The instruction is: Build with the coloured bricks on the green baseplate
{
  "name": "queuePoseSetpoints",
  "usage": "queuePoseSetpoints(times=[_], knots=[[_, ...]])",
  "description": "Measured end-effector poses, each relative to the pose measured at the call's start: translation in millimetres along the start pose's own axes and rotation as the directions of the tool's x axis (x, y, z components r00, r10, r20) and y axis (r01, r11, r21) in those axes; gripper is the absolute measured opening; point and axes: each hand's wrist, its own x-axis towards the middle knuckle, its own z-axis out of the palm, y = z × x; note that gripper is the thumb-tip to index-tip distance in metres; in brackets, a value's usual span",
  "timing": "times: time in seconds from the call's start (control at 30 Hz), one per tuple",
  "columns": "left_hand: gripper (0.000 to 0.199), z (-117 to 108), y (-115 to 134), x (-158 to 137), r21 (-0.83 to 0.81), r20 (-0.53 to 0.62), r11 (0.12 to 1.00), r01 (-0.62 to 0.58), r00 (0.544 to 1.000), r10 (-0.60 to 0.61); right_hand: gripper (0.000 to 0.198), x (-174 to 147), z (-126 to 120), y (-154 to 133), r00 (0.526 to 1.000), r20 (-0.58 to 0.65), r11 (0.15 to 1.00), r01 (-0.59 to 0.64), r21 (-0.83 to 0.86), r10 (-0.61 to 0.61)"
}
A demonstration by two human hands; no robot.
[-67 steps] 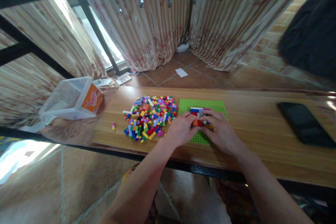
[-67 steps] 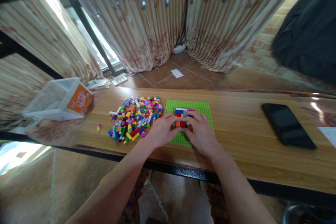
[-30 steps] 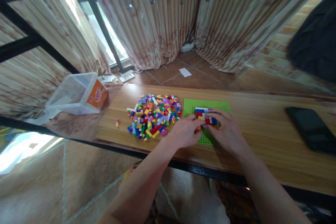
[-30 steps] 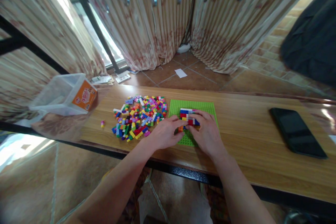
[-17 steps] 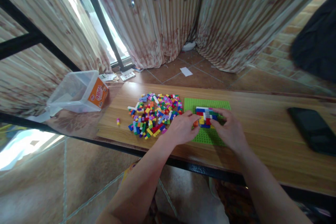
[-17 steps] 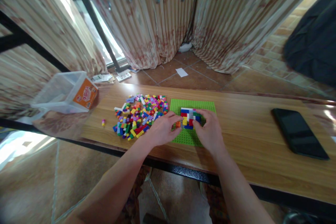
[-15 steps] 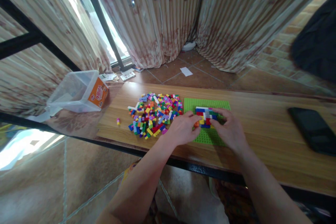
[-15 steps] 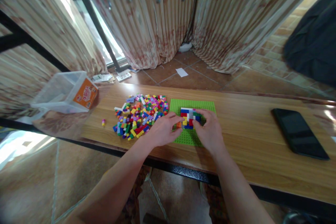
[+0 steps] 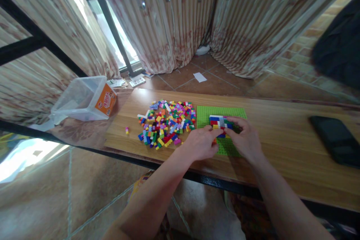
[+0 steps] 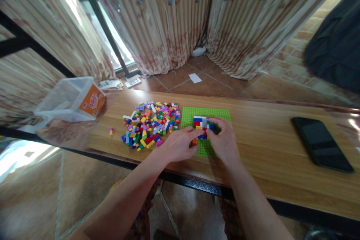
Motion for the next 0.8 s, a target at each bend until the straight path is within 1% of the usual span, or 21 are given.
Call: queuePoseSetpoints(times=[0.17, 0.3, 0.43, 0.53, 0.6, 0.63, 0.73, 0.8], knots=[[0.045, 0, 4, 1, -0.006, 0.007, 1.0, 0.024, 1.0, -0.024, 0.031, 0, 1, 3, 0.999, -0.003, 0.999, 0.037, 0.015, -0.037], [0.043, -1, 7, 3, 0.009, 0.016, 0.999, 0.043, 0.999, -0.043, 0.028, 0, 2, 1, 0.999, -0.011, 0.999, 0.04, 0.014, -0.04], [0.043, 1, 8, 3, 0.0, -0.014, 0.997, 0.075, 0.997, -0.075, 0.027, -1, 3, 0, 0.999, -0.015, 0.999, 0.033, 0.013, -0.033], [0.044, 3, 5, 1, -0.042, -0.036, 0.996, 0.077, 0.996, -0.079, 0.03, 0, 1, 0, 1.0, 0.021, 0.999, 0.02, 0.04, -0.021], [0.044, 2, 1, 0, -0.082, -0.045, 0.994, 0.065, 0.997, -0.069, 0.033, 1, -3, 1, 0.999, 0.037, 0.994, -0.034, 0.103, 0.03], [0.044, 1, -2, -1, -0.103, -0.053, 0.993, 0.062, 0.996, -0.068, 0.034, 2, -6, 2, 0.997, 0.025, 0.986, -0.077, 0.145, 0.074], [0.043, -7, -13, -2, -0.16, -0.094, 0.984, 0.079, 0.991, -0.094, 0.036, 4, -17, 5, 0.971, -0.065, 0.942, -0.207, 0.263, 0.232], [0.041, -12, -21, -2, -0.189, -0.129, 0.976, 0.104, 0.983, -0.129, 0.036, 5, -24, 8, 0.95, -0.115, 0.921, -0.246, 0.302, 0.292]])
